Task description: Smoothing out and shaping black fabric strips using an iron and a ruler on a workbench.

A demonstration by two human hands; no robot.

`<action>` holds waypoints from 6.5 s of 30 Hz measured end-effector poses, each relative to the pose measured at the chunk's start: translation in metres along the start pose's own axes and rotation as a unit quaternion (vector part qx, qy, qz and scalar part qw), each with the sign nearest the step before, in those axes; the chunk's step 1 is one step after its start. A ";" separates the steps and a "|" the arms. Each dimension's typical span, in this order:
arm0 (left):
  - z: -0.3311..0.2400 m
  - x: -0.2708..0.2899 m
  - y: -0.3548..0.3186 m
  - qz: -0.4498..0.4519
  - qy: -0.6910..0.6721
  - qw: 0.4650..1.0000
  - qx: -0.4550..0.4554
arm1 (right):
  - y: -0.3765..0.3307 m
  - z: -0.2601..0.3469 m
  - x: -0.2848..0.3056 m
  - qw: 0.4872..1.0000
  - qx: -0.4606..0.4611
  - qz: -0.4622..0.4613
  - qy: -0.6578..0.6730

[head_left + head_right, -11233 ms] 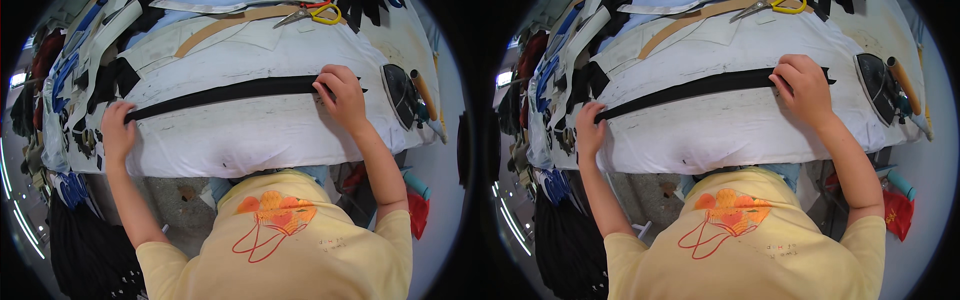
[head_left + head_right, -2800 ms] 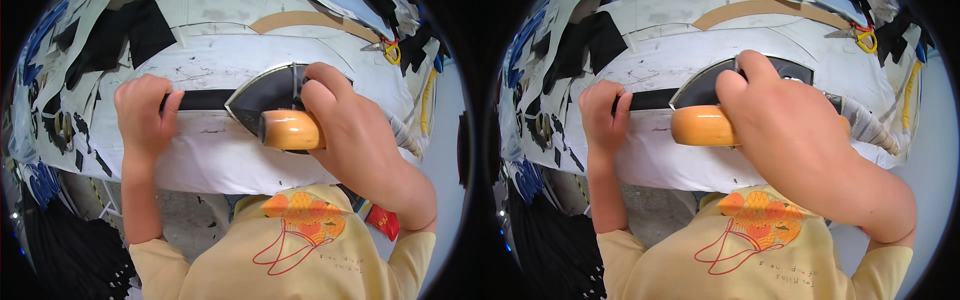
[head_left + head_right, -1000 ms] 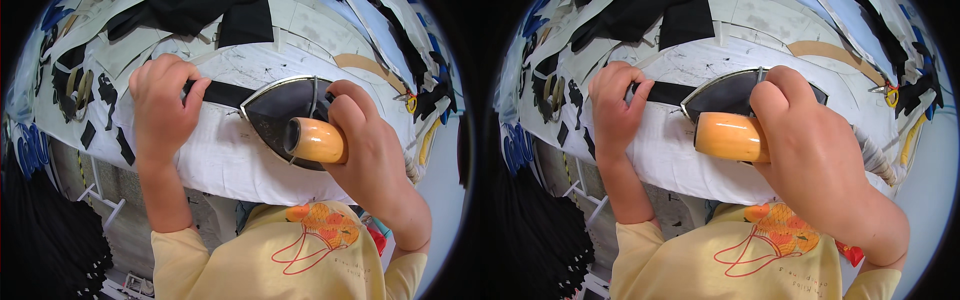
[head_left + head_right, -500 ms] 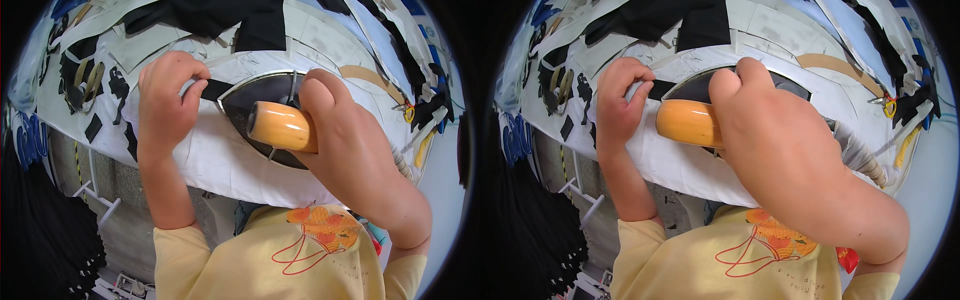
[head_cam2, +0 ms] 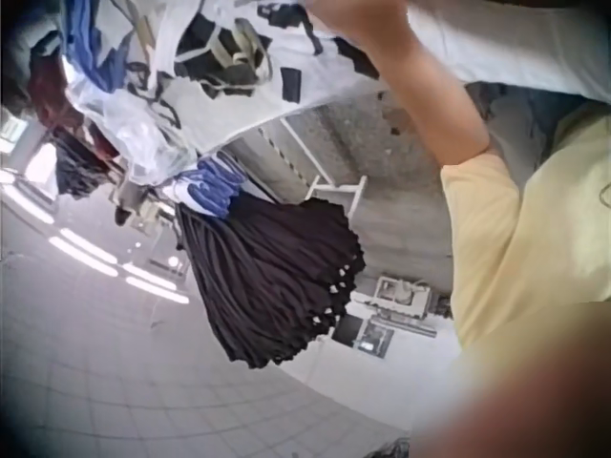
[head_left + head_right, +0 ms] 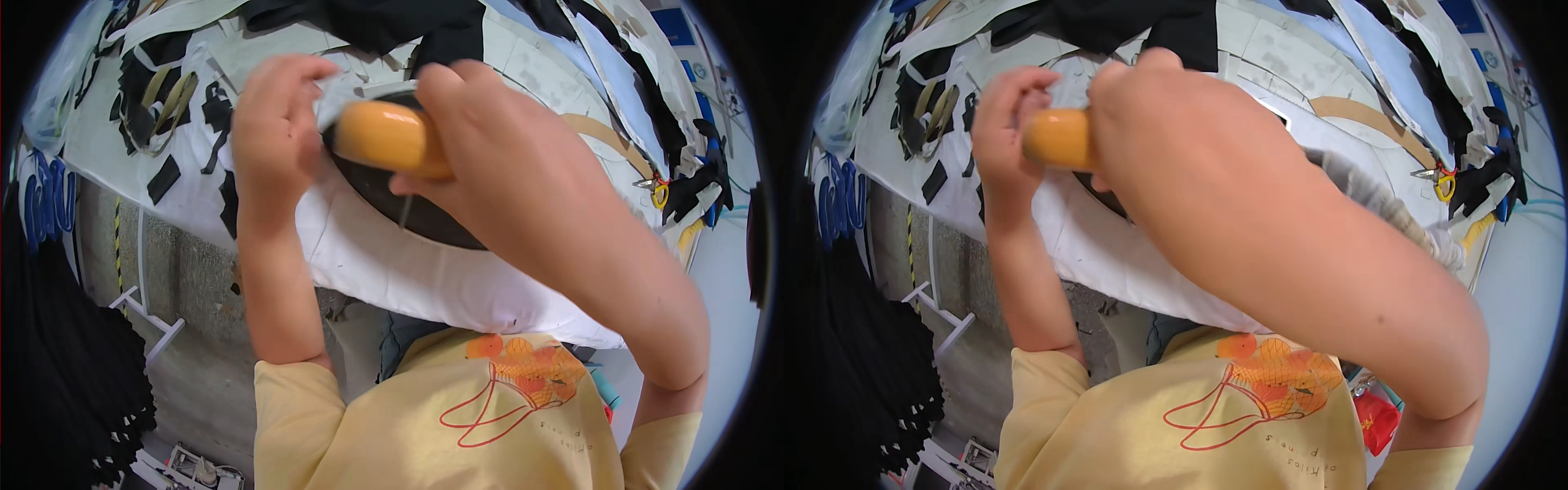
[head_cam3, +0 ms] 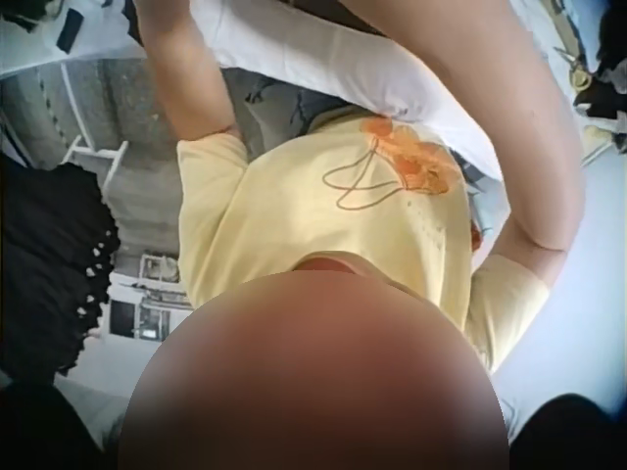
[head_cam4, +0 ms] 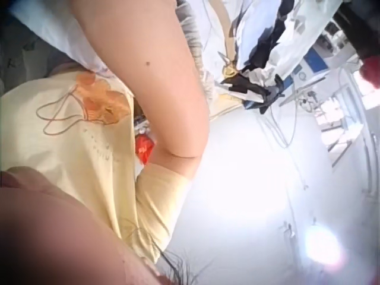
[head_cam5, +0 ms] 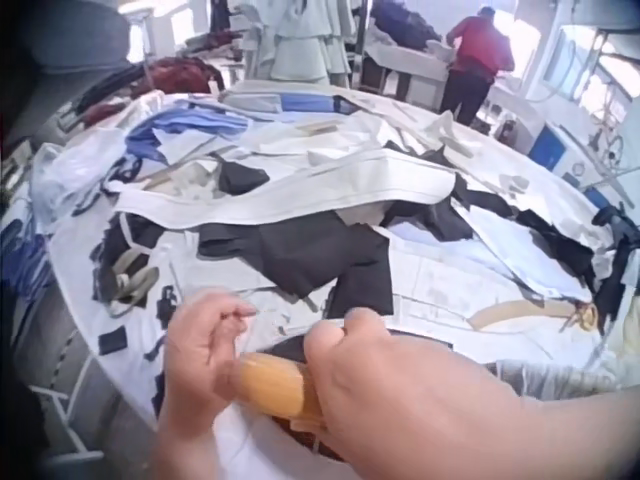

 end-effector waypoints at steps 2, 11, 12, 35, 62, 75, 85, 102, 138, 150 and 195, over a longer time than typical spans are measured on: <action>0.008 0.016 0.001 -0.114 -0.052 0.992 0.018 | 0.009 0.015 -0.001 0.997 0.065 -0.035 -0.006; 0.018 0.016 0.001 -0.156 0.045 0.985 -0.055 | -0.032 -0.019 0.013 0.993 -0.087 0.042 -0.065; 0.014 0.014 0.002 -0.148 0.053 0.985 -0.076 | -0.050 -0.031 0.019 0.990 -0.111 0.055 -0.069; -0.012 -0.044 0.004 0.378 0.192 0.898 0.118 | -0.452 -0.350 0.146 0.890 -0.283 -0.252 -0.253; -0.117 -0.044 0.095 0.048 -0.292 0.895 0.334 | -0.244 -0.238 0.159 0.723 -0.086 -0.183 0.661; -0.087 -0.111 0.078 0.125 0.303 0.939 -0.104 | -0.018 -0.154 0.285 0.882 0.027 -0.344 0.322; -0.032 -0.046 0.145 0.051 0.177 0.978 -0.102 | 0.056 -0.162 0.285 0.779 0.077 -0.488 0.386; -0.067 -0.073 0.049 0.067 0.324 0.921 -0.203 | -0.040 -0.188 0.007 0.849 -0.242 -0.182 0.432; -0.098 -0.048 -0.025 0.062 0.266 0.898 -0.346 | -0.368 -0.217 0.100 0.852 0.034 -0.410 -0.324; -0.089 -0.037 -0.064 0.143 0.324 0.870 -0.342 | -0.418 -0.262 0.035 0.893 -0.032 -0.357 -0.271; -0.409 -0.174 0.066 0.312 -0.409 0.853 -0.086 | -0.286 -0.182 0.067 0.717 -0.047 -0.232 0.655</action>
Point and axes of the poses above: each hand's wrist, its own y-axis towards the middle knuckle, its own x-axis out of the back of the hand, z = x × y, the point moved 5 cm from there along y, towards the middle knuckle, and after that the axes turned 8 degrees about -z, right-handed, at the moved point
